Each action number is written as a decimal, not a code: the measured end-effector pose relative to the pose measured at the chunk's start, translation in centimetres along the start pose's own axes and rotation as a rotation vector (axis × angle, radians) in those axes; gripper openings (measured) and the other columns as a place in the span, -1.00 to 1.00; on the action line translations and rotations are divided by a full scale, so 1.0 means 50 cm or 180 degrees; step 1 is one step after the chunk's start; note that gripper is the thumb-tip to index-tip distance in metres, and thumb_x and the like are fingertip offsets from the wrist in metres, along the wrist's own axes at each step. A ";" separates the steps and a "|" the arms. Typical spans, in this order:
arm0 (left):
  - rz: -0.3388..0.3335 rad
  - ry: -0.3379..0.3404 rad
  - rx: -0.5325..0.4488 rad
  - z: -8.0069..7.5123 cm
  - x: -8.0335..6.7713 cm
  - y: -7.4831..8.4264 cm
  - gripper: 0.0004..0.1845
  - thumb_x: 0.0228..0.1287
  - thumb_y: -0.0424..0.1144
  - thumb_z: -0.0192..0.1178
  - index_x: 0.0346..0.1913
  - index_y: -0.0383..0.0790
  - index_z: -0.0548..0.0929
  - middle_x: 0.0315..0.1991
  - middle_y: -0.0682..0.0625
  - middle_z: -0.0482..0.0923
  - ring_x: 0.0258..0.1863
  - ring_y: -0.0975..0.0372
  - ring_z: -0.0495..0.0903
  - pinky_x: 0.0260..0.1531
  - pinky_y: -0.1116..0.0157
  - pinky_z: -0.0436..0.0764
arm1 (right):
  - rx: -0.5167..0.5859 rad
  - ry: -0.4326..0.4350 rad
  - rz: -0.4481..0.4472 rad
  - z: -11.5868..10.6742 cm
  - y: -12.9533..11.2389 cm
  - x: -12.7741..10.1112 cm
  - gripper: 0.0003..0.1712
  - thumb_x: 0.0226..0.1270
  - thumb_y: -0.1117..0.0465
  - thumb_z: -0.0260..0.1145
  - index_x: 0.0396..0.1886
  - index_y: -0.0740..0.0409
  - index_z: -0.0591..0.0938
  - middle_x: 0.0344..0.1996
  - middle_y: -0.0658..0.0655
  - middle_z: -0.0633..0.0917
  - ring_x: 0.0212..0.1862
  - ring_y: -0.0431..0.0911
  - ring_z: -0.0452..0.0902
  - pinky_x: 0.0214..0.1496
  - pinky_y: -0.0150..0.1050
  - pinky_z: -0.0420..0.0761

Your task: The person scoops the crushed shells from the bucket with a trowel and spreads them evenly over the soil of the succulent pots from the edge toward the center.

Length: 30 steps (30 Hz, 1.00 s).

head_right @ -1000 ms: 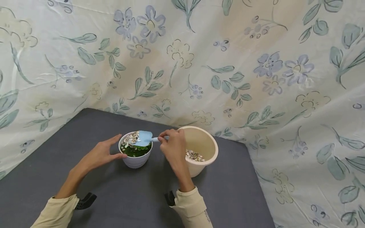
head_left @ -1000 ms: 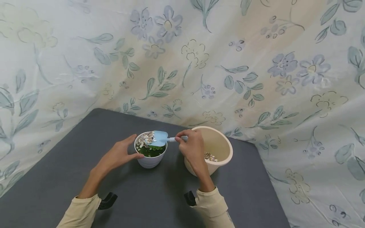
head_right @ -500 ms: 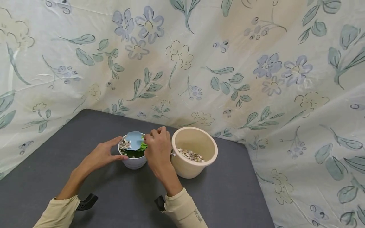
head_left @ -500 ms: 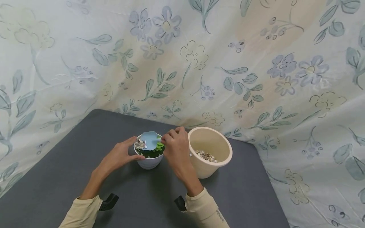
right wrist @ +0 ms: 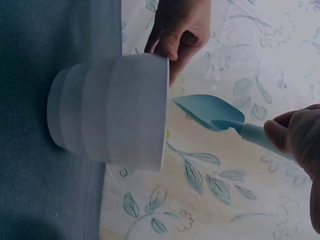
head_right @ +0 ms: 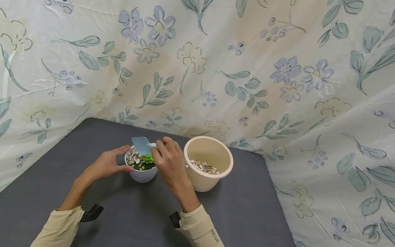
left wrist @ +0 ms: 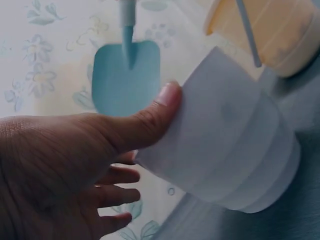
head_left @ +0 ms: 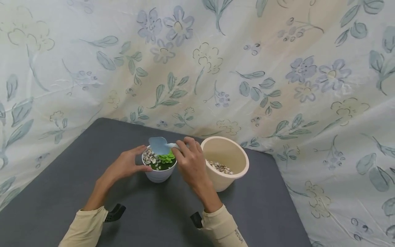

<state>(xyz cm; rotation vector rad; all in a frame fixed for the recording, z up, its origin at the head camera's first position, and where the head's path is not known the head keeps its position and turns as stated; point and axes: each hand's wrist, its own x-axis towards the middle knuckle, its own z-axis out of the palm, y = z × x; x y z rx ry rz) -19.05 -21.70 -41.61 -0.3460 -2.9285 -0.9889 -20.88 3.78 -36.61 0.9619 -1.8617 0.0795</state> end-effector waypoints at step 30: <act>0.0928 -0.0857 0.0463 -0.018 0.128 0.177 -0.17 0.44 -0.01 0.34 0.61 -0.29 0.27 0.61 -0.50 0.10 0.49 -0.36 0.35 0.36 -0.30 0.47 | -0.0718 -0.1124 0.1006 -0.149 0.277 -0.145 -0.66 0.05 0.63 0.42 -0.71 0.20 0.63 -0.57 0.21 0.60 -0.24 0.16 0.44 -0.17 -0.02 0.45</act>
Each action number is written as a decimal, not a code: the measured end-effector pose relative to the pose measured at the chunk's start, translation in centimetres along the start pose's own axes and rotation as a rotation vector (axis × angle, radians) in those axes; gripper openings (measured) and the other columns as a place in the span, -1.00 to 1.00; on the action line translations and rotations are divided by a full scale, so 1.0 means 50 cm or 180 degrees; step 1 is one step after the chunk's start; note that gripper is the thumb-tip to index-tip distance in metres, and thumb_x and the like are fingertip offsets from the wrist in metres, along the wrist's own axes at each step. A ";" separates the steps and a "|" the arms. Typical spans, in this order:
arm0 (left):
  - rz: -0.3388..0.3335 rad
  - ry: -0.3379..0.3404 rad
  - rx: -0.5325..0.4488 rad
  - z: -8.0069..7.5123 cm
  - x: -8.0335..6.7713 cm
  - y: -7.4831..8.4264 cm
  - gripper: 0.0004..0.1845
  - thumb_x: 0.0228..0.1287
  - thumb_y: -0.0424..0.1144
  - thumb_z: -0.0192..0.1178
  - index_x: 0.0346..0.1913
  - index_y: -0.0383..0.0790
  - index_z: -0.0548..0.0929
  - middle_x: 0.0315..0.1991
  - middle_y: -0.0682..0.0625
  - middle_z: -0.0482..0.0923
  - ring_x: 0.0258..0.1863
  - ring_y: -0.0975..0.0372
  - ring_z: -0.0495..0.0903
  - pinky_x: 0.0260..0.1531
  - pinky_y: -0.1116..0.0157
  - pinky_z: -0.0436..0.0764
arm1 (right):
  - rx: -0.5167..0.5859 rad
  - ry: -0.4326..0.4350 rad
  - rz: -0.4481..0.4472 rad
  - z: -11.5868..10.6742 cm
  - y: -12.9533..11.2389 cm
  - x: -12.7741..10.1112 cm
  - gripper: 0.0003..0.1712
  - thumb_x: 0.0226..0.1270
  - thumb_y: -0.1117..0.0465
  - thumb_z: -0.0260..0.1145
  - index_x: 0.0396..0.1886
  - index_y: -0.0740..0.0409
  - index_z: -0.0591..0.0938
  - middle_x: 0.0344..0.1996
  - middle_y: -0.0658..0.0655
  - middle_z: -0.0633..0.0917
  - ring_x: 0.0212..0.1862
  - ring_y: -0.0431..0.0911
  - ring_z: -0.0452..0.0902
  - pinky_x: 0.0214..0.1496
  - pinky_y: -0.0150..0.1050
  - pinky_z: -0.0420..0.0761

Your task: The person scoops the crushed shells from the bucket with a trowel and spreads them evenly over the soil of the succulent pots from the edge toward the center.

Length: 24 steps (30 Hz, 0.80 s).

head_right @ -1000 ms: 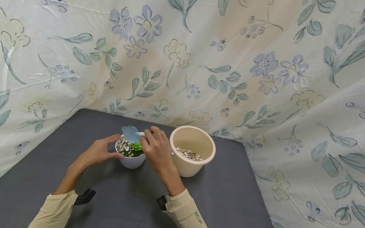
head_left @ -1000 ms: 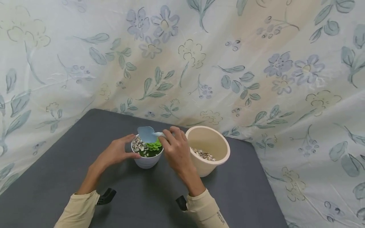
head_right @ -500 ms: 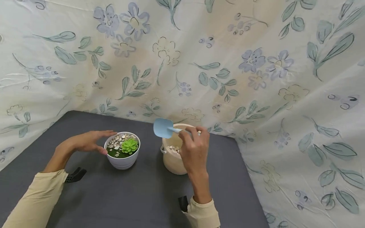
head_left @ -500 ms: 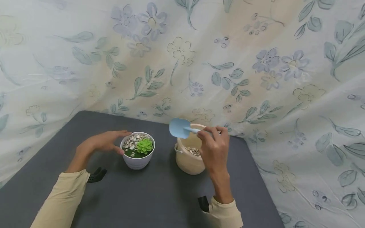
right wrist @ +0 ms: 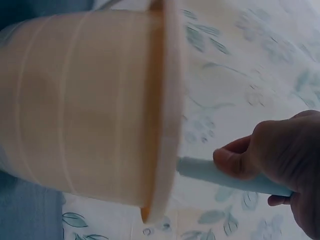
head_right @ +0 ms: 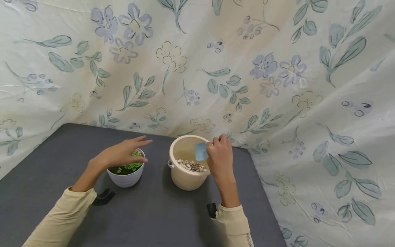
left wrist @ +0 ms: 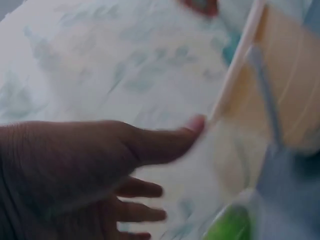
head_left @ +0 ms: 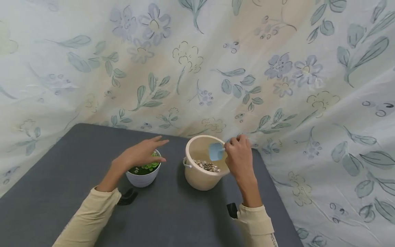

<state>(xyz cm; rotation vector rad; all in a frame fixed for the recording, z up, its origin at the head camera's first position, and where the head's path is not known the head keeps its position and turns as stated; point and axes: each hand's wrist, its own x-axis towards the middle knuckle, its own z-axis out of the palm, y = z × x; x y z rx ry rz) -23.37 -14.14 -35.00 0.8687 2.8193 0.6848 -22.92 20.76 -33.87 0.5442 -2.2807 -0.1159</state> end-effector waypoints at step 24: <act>0.0346 0.0466 -0.0285 0.126 0.079 0.092 -0.23 0.43 0.03 0.35 0.55 -0.28 0.40 0.62 -0.43 0.12 0.50 -0.28 0.39 0.37 -0.16 0.54 | -0.0820 -0.0790 -0.0617 0.111 -0.042 0.024 -0.70 0.19 0.48 0.48 -0.67 0.12 0.75 -0.65 0.14 0.65 -0.37 0.00 0.45 -0.25 -0.20 0.61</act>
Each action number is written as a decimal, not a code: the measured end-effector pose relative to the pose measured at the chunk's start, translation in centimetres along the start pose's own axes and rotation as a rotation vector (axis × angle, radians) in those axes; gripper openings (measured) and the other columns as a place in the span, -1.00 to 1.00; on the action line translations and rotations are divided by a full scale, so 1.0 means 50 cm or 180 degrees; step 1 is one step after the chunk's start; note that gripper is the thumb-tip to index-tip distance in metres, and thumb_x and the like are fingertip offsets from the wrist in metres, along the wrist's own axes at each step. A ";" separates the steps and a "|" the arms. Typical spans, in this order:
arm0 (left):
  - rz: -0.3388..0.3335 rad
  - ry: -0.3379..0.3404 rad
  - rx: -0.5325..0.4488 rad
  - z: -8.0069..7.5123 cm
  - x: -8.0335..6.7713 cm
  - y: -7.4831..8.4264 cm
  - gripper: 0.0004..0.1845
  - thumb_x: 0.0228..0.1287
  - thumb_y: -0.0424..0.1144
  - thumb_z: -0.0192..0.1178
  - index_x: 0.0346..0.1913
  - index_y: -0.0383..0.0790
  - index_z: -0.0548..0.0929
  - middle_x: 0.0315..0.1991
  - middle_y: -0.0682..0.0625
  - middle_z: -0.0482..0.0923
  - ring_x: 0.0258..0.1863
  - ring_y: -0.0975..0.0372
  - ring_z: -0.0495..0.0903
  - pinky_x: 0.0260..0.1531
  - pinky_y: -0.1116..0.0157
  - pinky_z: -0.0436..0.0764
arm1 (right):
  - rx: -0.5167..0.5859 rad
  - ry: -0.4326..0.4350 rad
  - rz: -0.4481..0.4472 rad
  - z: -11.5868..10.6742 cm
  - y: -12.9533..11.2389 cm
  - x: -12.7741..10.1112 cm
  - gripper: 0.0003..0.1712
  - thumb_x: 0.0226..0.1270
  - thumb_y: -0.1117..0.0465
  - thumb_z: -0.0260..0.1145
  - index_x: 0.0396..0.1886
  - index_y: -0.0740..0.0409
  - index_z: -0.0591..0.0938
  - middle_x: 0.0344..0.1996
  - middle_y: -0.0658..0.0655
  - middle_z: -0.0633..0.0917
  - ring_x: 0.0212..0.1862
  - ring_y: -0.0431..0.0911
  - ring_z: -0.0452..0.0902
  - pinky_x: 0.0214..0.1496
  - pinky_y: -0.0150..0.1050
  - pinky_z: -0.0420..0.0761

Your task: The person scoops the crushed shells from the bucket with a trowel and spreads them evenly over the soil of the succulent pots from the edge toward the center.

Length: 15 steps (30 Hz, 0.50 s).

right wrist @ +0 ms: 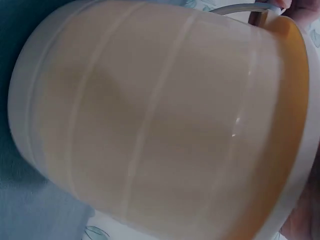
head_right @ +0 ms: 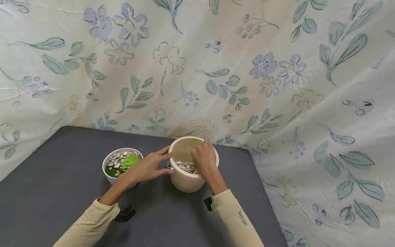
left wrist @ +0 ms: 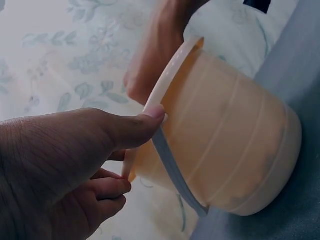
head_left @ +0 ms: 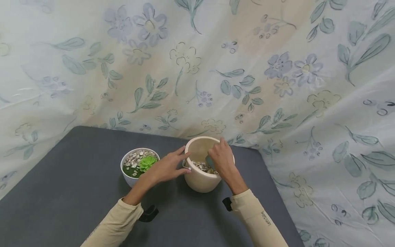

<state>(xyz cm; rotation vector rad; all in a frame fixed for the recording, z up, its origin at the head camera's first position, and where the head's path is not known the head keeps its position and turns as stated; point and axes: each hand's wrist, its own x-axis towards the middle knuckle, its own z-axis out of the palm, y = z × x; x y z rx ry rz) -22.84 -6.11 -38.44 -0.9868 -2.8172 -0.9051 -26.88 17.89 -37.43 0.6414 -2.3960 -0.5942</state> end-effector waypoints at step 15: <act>0.0147 -0.0020 -0.0015 0.009 -0.004 -0.015 -0.21 0.40 0.01 0.38 0.55 -0.30 0.39 0.62 -0.44 0.10 0.46 -0.24 0.46 0.32 -0.11 0.60 | 0.1055 -0.0930 0.1487 0.001 -0.021 0.001 -0.57 0.15 0.36 0.44 -0.78 0.05 0.45 -0.60 0.23 0.67 -0.33 0.27 0.63 -0.23 0.15 0.69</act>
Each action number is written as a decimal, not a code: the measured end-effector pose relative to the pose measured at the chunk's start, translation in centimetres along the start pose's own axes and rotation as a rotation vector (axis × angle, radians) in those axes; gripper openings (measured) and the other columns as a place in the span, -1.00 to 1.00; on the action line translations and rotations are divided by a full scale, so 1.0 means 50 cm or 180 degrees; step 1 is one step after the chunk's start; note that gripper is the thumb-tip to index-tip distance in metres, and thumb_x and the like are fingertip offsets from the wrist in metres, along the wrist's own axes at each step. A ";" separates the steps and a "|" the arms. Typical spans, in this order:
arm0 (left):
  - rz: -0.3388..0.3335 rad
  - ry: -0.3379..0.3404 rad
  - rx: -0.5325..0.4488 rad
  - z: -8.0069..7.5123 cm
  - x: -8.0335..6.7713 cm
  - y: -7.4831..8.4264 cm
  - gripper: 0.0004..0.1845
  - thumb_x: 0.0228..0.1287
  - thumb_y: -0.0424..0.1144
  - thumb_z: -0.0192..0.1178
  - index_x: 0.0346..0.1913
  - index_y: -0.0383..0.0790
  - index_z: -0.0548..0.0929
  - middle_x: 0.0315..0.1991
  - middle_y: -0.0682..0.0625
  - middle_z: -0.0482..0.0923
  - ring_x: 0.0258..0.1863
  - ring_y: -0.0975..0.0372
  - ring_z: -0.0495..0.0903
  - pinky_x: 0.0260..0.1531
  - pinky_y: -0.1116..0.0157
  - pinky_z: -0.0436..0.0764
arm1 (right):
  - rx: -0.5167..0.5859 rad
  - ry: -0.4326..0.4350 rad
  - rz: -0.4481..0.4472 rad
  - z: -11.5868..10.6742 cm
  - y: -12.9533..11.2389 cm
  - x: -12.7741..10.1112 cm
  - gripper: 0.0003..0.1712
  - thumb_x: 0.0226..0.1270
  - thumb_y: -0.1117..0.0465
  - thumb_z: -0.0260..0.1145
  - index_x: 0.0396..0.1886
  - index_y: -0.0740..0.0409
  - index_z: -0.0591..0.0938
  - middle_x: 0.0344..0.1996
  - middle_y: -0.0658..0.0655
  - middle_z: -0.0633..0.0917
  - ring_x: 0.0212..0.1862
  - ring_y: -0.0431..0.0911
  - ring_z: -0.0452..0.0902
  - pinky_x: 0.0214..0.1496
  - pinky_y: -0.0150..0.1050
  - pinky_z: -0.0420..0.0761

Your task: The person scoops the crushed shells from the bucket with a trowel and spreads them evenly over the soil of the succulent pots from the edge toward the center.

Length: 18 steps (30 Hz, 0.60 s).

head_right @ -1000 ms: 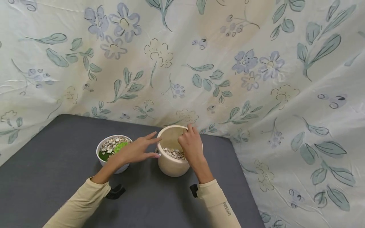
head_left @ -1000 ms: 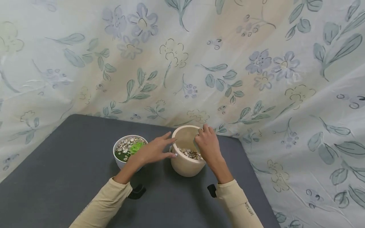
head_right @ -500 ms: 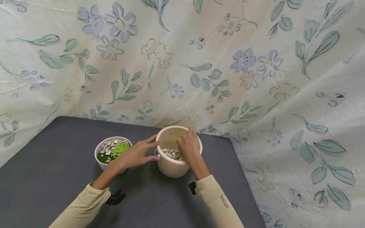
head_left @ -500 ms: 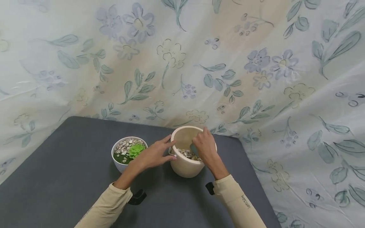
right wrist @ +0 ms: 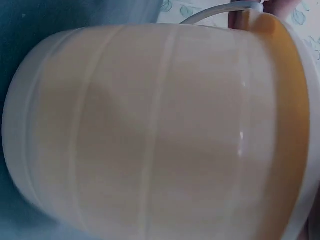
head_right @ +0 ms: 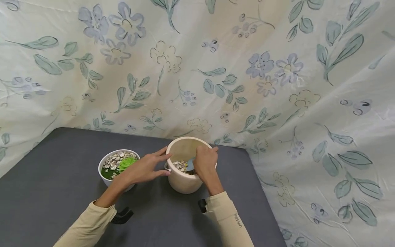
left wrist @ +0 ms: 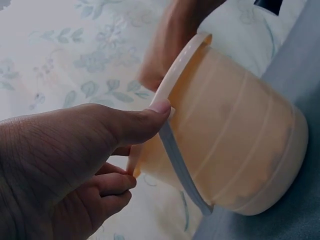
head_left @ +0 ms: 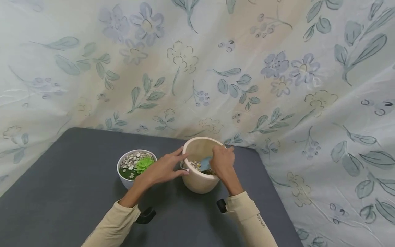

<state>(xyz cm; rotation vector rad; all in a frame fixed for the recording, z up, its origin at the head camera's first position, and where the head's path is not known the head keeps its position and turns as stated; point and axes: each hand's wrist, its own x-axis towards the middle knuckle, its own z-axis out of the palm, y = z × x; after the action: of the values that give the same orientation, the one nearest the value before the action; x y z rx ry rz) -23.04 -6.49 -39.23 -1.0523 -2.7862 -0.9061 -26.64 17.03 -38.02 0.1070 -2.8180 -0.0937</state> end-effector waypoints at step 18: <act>-0.0068 -0.0042 -0.0095 -0.007 0.000 0.000 -0.25 0.45 0.03 0.32 0.56 -0.21 0.39 0.63 -0.39 0.11 0.44 -0.23 0.49 0.30 -0.14 0.60 | 0.1644 0.0469 0.0502 -0.019 0.005 -0.039 -0.49 0.02 0.51 0.14 -0.94 0.00 0.24 -0.81 -0.08 0.10 -0.64 -0.19 -0.11 -0.58 -0.28 -0.02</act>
<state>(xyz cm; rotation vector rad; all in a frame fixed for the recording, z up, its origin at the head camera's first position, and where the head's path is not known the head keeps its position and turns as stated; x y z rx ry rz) -23.09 -6.67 -38.95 -1.0381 -2.8087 -0.9496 -24.53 17.36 -37.69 0.0061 -2.6230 0.6506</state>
